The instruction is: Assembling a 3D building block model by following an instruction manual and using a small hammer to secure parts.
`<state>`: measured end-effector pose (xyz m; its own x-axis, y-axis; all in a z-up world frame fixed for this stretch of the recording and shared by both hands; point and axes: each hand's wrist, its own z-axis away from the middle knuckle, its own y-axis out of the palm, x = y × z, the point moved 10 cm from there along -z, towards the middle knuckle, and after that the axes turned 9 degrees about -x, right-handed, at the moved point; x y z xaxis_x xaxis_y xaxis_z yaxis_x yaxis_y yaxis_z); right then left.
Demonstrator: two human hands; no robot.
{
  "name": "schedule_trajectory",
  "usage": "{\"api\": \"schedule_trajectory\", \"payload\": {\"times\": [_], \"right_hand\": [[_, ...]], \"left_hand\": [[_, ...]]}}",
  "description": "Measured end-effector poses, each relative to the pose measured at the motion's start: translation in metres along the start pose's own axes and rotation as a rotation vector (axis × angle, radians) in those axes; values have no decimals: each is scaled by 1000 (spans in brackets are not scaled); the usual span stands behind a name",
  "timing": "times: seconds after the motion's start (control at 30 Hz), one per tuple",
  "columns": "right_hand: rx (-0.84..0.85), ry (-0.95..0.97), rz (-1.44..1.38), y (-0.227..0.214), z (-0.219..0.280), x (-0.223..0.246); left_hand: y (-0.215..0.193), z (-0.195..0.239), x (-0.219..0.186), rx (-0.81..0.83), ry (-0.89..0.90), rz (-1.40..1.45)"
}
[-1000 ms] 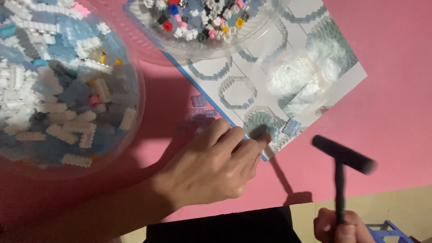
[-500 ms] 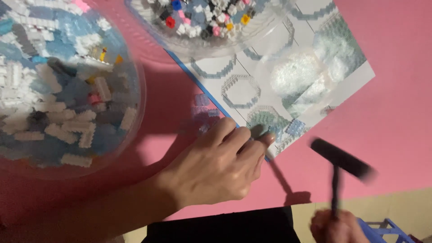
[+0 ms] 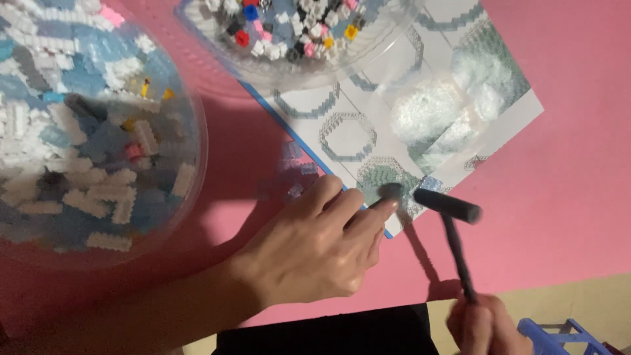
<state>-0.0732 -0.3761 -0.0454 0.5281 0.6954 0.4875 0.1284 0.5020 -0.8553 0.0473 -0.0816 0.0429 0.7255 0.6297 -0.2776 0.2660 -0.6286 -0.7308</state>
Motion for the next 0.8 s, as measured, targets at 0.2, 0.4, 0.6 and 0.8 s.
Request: {"api": "schedule_trajectory", "payload": {"times": [0.2, 0.4, 0.6, 0.8], "right_hand": [[124, -201, 234, 3, 36, 54], [-34, -217, 139, 8, 4, 17], [908, -982, 684, 111, 37, -210], [1017, 1212, -1073, 140, 33, -377]], "left_hand": [[0, -1, 0, 2, -2, 1], [1, 0, 3, 10, -23, 13], [1, -2, 0, 11, 23, -44], [-3, -4, -3, -34, 73, -65]]}}
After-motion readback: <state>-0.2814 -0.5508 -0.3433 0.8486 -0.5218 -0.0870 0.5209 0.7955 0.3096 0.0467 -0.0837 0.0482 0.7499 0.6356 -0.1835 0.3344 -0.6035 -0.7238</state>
